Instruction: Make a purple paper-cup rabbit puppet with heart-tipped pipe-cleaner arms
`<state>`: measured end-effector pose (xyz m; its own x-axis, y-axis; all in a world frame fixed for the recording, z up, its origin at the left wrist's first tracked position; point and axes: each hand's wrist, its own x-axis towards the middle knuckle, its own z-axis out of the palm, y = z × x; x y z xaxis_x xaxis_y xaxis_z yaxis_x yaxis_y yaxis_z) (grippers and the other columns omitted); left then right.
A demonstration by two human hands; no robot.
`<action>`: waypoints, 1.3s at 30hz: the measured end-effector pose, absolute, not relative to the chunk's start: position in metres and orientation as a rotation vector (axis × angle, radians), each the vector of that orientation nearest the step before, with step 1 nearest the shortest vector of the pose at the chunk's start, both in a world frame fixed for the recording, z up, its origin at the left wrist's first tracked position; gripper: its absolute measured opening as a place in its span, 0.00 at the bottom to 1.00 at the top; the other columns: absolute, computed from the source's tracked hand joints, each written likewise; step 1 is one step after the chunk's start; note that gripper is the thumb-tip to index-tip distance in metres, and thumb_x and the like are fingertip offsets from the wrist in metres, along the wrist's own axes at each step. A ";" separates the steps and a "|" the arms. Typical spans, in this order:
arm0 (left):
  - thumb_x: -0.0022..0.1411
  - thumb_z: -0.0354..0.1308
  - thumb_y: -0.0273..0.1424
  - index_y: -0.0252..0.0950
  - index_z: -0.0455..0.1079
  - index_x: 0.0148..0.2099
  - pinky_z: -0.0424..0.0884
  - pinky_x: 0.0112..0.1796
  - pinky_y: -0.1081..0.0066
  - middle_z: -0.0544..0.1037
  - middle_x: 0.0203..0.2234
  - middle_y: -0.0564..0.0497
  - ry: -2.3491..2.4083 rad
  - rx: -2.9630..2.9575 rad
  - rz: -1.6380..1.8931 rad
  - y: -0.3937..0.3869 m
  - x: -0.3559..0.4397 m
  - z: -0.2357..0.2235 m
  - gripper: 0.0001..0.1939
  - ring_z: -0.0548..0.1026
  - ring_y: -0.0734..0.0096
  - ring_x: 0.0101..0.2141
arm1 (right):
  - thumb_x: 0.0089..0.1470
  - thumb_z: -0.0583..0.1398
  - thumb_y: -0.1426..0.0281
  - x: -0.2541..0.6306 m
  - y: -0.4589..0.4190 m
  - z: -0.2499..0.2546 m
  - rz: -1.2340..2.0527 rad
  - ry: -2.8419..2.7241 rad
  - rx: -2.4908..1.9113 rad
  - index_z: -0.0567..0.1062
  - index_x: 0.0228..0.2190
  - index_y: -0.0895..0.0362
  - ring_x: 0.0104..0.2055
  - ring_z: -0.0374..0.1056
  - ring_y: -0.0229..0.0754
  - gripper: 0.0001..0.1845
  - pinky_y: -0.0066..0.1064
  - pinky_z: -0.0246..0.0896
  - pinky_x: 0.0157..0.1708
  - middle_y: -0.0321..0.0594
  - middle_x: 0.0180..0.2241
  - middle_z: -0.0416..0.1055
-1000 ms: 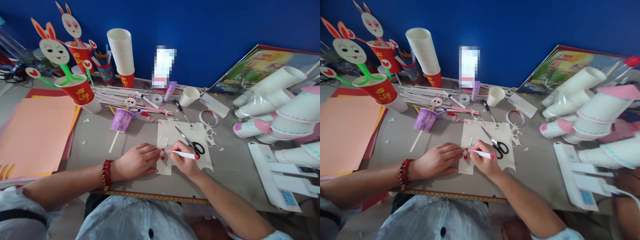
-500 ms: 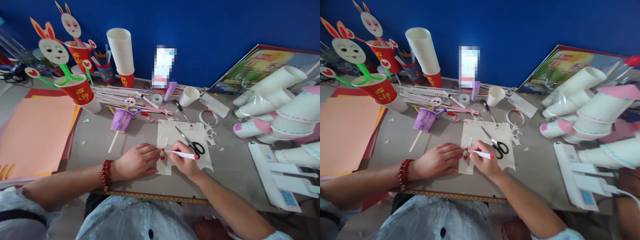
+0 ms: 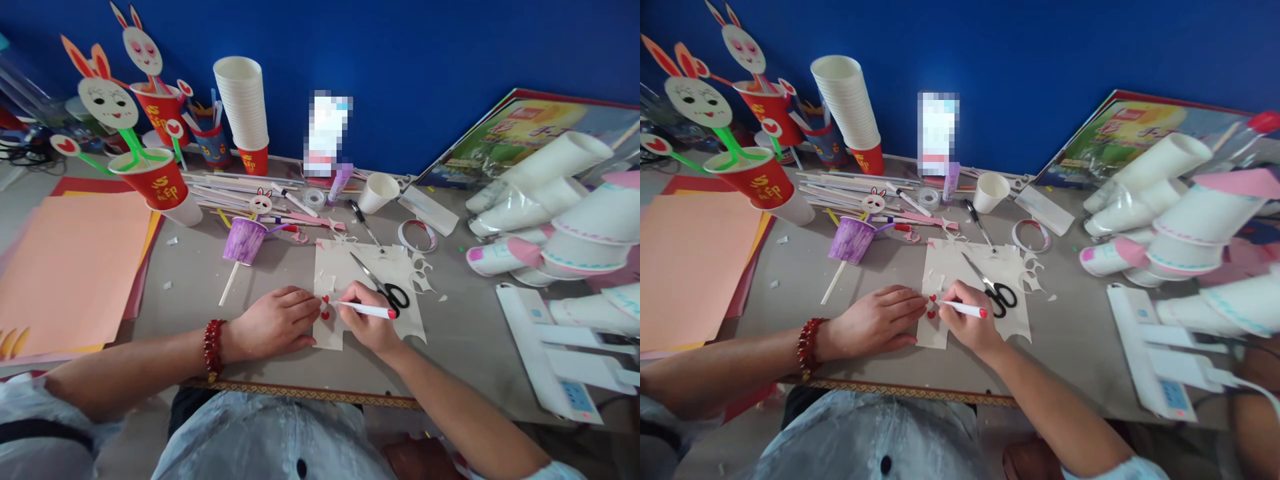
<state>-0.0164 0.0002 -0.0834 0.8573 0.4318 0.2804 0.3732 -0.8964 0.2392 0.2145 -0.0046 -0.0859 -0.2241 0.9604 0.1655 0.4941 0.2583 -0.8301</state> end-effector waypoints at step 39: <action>0.69 0.52 0.39 0.30 0.70 0.55 0.69 0.54 0.59 0.76 0.52 0.41 0.636 2.849 0.486 0.000 -0.016 -0.084 0.20 0.72 0.56 0.53 | 0.51 0.57 0.74 0.214 -0.004 -0.087 0.807 -1.803 -1.341 0.64 0.23 0.53 0.18 0.54 0.35 0.08 0.28 0.50 0.21 0.28 0.17 0.59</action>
<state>-0.0163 0.0004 -0.0840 0.8549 0.4400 0.2747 0.3804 -0.8919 0.2447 0.2143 -0.0044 -0.0867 -0.1835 0.9648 0.1884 0.5019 0.2567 -0.8260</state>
